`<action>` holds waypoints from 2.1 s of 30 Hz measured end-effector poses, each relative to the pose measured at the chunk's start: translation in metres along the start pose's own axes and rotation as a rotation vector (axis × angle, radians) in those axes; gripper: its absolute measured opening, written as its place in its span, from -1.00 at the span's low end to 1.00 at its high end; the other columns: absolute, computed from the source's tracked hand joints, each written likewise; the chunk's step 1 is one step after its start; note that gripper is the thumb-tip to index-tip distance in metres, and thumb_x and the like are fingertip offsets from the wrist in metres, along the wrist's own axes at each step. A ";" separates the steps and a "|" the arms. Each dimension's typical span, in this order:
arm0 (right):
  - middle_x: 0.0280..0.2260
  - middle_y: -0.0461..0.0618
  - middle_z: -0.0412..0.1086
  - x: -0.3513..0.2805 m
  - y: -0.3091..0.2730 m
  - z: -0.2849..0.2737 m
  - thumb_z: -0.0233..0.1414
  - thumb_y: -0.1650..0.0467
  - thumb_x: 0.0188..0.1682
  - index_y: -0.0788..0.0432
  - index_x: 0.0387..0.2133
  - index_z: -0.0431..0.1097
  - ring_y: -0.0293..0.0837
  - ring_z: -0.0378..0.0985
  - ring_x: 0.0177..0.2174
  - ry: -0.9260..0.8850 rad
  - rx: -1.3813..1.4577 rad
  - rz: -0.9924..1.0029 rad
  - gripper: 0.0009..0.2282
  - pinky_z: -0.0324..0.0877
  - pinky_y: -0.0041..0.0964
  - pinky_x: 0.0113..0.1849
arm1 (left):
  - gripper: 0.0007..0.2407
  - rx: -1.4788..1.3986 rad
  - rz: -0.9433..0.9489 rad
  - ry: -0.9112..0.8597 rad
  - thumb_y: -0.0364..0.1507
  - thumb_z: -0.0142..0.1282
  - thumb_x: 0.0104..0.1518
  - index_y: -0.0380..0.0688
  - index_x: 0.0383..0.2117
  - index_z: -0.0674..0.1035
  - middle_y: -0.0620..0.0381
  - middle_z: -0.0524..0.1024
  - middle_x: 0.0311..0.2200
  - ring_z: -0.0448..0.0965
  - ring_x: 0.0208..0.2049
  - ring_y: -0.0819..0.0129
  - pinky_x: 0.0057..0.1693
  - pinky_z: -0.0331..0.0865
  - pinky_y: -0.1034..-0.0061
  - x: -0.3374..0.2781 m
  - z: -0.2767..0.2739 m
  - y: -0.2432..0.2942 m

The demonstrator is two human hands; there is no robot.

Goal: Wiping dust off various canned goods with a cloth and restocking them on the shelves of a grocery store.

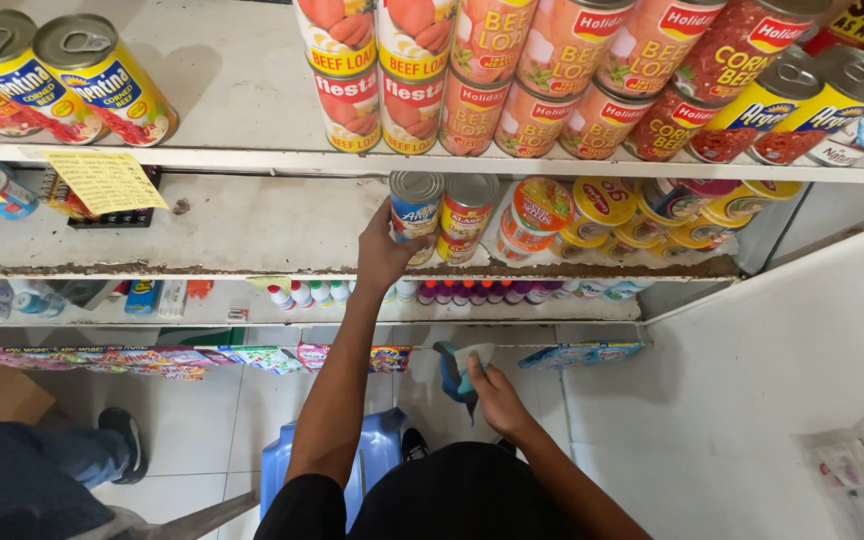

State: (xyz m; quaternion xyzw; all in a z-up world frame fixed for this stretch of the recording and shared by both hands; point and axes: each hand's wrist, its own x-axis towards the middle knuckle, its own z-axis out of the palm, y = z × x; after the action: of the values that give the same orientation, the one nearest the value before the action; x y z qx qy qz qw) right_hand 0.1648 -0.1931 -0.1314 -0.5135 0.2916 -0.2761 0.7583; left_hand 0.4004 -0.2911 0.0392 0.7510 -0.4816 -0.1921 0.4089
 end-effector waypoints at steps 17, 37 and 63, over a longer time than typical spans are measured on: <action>-0.50 -0.17 0.25 -0.007 -0.042 0.011 -0.30 0.04 0.24 0.07 -0.52 0.34 -0.19 0.33 -0.41 0.001 -0.046 0.019 -0.51 0.32 -0.19 -0.17 | -0.13 -0.085 -0.015 0.023 -0.24 0.58 -0.26 -0.19 0.28 0.33 -0.21 0.49 0.10 0.42 0.19 -0.11 0.32 0.32 0.24 0.005 0.000 -0.008; -0.49 -0.17 0.24 -0.004 -0.040 0.008 -0.29 0.06 0.25 0.08 -0.50 0.33 -0.17 0.34 -0.39 0.018 -0.049 0.038 -0.52 0.32 -0.18 -0.16 | -0.15 -0.132 0.027 0.032 -0.34 0.58 -0.22 -0.22 0.30 0.31 -0.21 0.47 0.13 0.40 0.21 -0.08 0.30 0.35 0.22 0.004 0.005 -0.009; -0.44 -0.12 0.29 -0.003 -0.011 0.002 -0.26 0.03 0.22 0.12 -0.47 0.36 -0.13 0.38 -0.33 0.027 -0.072 0.094 -0.51 0.33 -0.14 -0.13 | -0.14 -0.116 0.108 0.013 -0.39 0.62 -0.27 -0.23 0.27 0.34 -0.19 0.45 0.14 0.40 0.21 -0.11 0.29 0.35 0.09 0.012 0.008 -0.028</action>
State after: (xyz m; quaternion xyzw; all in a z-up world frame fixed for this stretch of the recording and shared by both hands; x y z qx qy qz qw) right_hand 0.1623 -0.1933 -0.1197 -0.5224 0.3352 -0.2367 0.7475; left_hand 0.4164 -0.2998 0.0135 0.7002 -0.5067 -0.1924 0.4647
